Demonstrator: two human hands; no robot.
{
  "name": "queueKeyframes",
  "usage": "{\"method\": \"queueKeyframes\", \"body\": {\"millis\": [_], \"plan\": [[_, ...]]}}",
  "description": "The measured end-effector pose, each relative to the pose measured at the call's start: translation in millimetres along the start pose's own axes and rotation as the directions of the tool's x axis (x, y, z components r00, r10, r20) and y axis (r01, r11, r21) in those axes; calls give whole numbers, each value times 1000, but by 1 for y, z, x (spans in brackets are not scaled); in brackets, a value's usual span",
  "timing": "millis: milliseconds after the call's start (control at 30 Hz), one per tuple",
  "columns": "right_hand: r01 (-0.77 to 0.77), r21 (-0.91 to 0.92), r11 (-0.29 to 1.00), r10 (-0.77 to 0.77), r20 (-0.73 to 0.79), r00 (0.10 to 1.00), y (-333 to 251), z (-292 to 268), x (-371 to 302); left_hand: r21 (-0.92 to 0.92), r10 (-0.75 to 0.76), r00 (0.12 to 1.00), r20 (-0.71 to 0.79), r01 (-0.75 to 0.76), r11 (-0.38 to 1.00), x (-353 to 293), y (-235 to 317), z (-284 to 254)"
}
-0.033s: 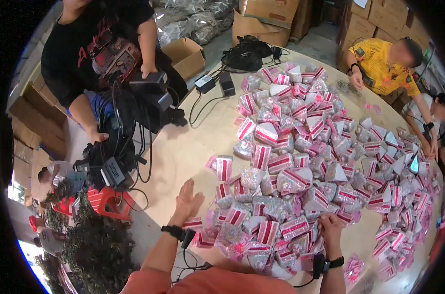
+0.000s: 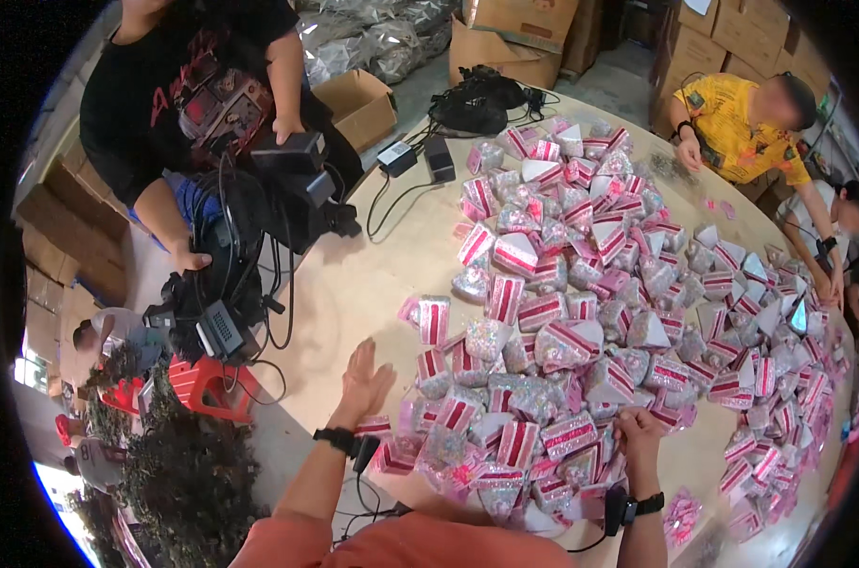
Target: The person sits at a table in a warehouse and repeatedly picks up small, colorful items and pink labels. They insert the items into clear plastic bags and attach the labels to the bags. The finished packages are placed into a growing pile on the table.
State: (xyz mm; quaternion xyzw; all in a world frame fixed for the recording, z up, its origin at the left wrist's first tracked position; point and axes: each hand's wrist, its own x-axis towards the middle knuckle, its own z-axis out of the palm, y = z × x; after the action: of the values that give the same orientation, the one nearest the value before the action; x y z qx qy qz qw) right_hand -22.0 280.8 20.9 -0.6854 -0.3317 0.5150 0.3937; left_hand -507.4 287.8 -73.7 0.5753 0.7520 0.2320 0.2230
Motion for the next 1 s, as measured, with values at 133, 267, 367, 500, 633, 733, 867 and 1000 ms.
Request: {"method": "queueKeyframes", "body": {"millis": [133, 267, 367, 500, 633, 733, 867, 1000], "plan": [[69, -54, 996, -71, -22, 997, 0, -8, -13, -221, 27, 999, -46, -36, 975, 21, 36, 16], [115, -195, 974, -127, -51, 991, 21, -29, -17, -784, 33, 999, 29, 2, 620, 60, 63, 55], [169, -197, 966, -167, 26, 986, -16, -26, -34, -863, 193, 976, 104, -8, 505, 76, 50, 71], [102, 12, 995, -102, -47, 994, 5, -36, -44, -685, 102, 954, 282, 126, 717, 60, 107, 47], [89, 91, 992, -82, -86, 993, 16, -46, -51, -645, 86, 921, 381, 198, 738, 43, 153, 19], [45, 33, 998, -40, -121, 992, 7, -50, -54, -662, 201, 959, 201, -18, 749, 51, 109, 29], [197, -23, 980, -198, -128, 972, 23, -60, -45, -574, -4, 981, 195, 117, 811, 28, 100, -8], [133, -92, 987, -146, -157, 977, 31, -60, -41, -510, 26, 995, 92, 25, 860, -5, 83, -56]]}}
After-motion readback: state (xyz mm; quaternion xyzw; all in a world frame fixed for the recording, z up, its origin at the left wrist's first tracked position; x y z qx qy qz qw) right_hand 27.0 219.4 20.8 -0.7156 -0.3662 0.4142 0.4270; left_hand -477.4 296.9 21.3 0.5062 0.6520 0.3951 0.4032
